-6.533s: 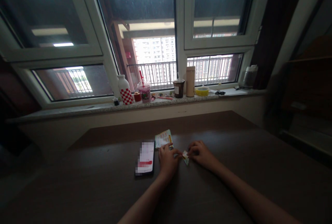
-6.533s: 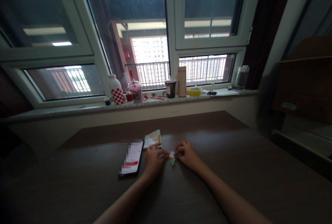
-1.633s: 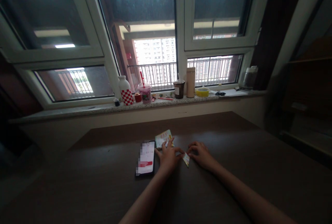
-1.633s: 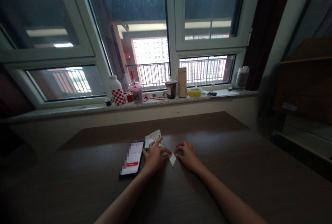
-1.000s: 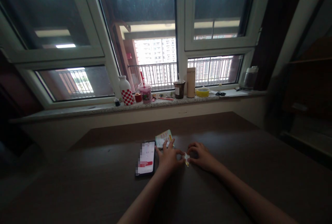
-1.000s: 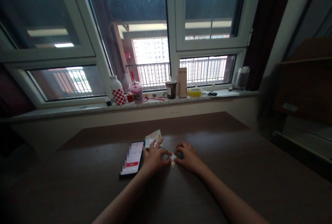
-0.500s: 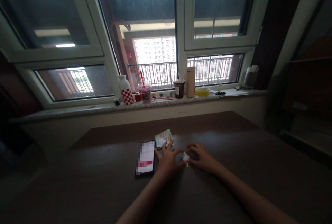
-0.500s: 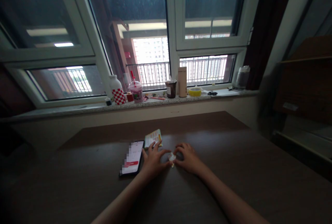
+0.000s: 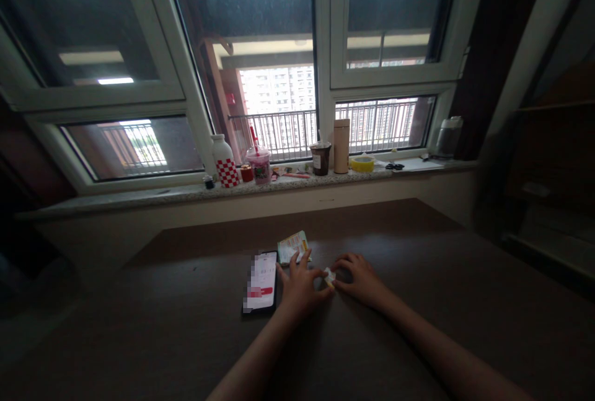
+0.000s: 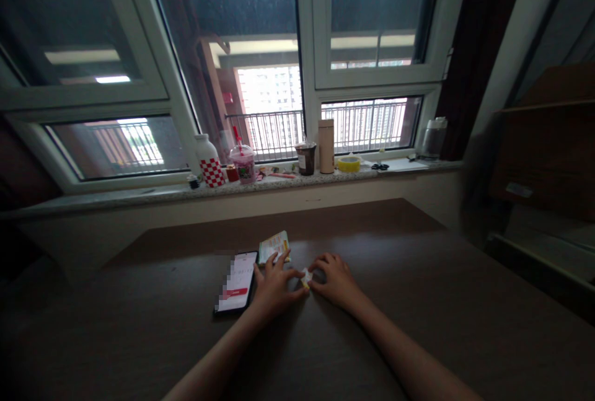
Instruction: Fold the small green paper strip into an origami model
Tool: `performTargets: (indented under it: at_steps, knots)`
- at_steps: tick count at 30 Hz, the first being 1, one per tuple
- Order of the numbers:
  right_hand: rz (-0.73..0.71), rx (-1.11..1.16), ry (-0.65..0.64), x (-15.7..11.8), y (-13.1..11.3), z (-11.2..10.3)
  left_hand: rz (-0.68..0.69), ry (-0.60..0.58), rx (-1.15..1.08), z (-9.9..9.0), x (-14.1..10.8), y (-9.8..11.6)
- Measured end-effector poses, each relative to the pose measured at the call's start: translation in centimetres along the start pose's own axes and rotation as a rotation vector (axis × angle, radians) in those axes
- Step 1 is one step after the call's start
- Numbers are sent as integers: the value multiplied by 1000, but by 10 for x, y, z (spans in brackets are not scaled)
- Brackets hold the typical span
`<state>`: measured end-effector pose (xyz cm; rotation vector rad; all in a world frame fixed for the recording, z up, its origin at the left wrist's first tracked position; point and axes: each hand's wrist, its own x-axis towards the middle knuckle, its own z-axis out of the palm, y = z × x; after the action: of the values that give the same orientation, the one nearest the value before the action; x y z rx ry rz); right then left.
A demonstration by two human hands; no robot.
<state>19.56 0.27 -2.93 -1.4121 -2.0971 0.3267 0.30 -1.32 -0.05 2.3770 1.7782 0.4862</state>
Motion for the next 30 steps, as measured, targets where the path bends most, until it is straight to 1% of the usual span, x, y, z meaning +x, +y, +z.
performTargets:
  at_steps: [7,11,16,19,26,30]
  knots:
    - [-30,1,-20,-2,-2,-3,13,-8,77,3,3,-6]
    - [-25,3,-59,-3,-2,-6,27,2,103,3,3,-7]
    - [-27,31,-120,-4,0,-11,-4,8,59,4,4,-8]
    - [-35,56,-135,-4,3,-13,-25,0,27,4,4,-7]
    - [-39,105,-60,-2,8,-9,-22,-6,-40,0,1,-4]
    - [-24,118,-62,-1,7,-8,-36,-39,-61,-2,0,-2]
